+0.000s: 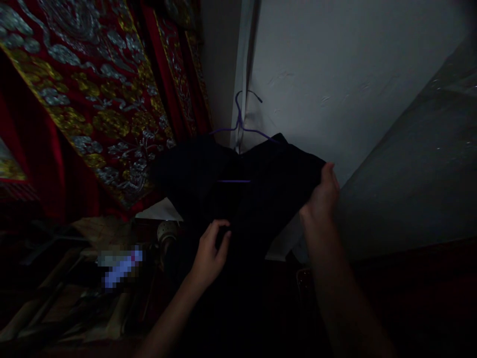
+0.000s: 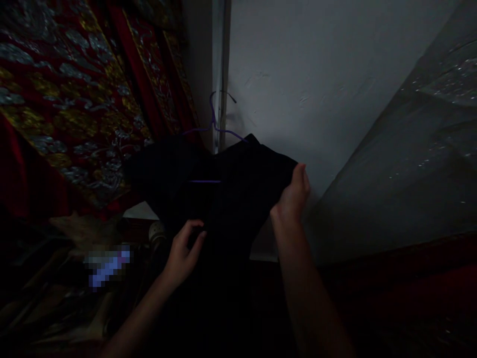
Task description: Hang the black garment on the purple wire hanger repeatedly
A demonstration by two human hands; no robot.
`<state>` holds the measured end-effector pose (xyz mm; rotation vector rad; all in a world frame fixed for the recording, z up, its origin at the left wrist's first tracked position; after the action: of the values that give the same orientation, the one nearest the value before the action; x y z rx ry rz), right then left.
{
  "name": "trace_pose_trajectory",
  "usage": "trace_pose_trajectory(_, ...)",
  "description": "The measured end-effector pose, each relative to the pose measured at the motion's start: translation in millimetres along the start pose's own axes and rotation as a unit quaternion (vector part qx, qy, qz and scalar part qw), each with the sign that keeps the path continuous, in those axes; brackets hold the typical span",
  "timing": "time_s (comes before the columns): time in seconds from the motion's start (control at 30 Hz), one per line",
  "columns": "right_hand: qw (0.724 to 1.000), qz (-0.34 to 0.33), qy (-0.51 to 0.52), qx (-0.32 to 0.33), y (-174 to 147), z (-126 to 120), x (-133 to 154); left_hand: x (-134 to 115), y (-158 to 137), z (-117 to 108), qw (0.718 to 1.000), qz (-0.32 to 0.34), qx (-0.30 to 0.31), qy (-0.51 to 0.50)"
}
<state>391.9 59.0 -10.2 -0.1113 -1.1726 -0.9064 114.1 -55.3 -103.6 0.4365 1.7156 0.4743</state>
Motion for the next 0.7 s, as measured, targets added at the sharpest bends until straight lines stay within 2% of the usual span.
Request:
trace_pose_trajectory(0.07,0.999,0.053,-0.009,-0.002,-21,-20,-10,4,-9,5,0.999,-0.033,-0.018,-0.036)
trace_pose_trajectory(0.17,0.992,0.124,-0.029,-0.013,-54,-38,-24,15,-29,15,0.983,-0.096,-0.080,-0.133)
trace_pose_trajectory(0.23,0.993,0.112,-0.043,-0.022,-72,-46,-28,22,-44,21,0.961,-0.123,-0.135,-0.207)
trace_pose_trajectory(0.33,0.994,0.032,-0.080,-0.071,-101,-64,-28,34,-63,23,0.930,-0.146,-0.211,-0.262)
trace_pose_trajectory(0.4,0.985,0.010,-0.114,-0.128,-132,-82,-30,42,-72,22,0.925,-0.163,-0.223,-0.261)
trace_pose_trajectory(0.43,0.981,0.025,-0.129,-0.142,-149,-88,-34,46,-74,23,0.928,-0.169,-0.212,-0.254)
trace_pose_trajectory(0.47,0.980,0.058,-0.147,-0.123,-166,-89,-40,48,-75,24,0.935,-0.174,-0.189,-0.246)
trace_pose_trajectory(0.5,0.980,0.104,-0.163,-0.052,-182,-84,-49,50,-76,26,0.942,-0.175,-0.162,-0.235)
trace_pose_trajectory(0.53,0.971,0.145,-0.181,0.059,-198,-73,-57,51,-76,27,0.949,-0.173,-0.139,-0.224)
trace_pose_trajectory(0.6,0.923,0.190,-0.207,0.263,-225,-49,-69,51,-77,28,0.956,-0.168,-0.120,-0.208)
trace_pose_trajectory(0.63,0.898,0.196,-0.218,0.329,-233,-40,-72,51,-77,26,0.957,-0.167,-0.125,-0.203)
trace_pose_trajectory(0.7,0.868,0.197,-0.234,0.390,-236,-31,-76,48,-77,22,0.958,-0.162,-0.139,-0.190)
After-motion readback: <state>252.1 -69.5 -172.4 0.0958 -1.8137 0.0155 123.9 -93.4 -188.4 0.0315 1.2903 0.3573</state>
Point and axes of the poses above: each hand's wrist, its own y-axis towards the middle knuckle, its own z-axis out of the palm, x = y × z, the point moved 5 cm from there along y, towards the middle knuckle, and after that the axes turned 12 degrees about -y, right-handed, at the moved point
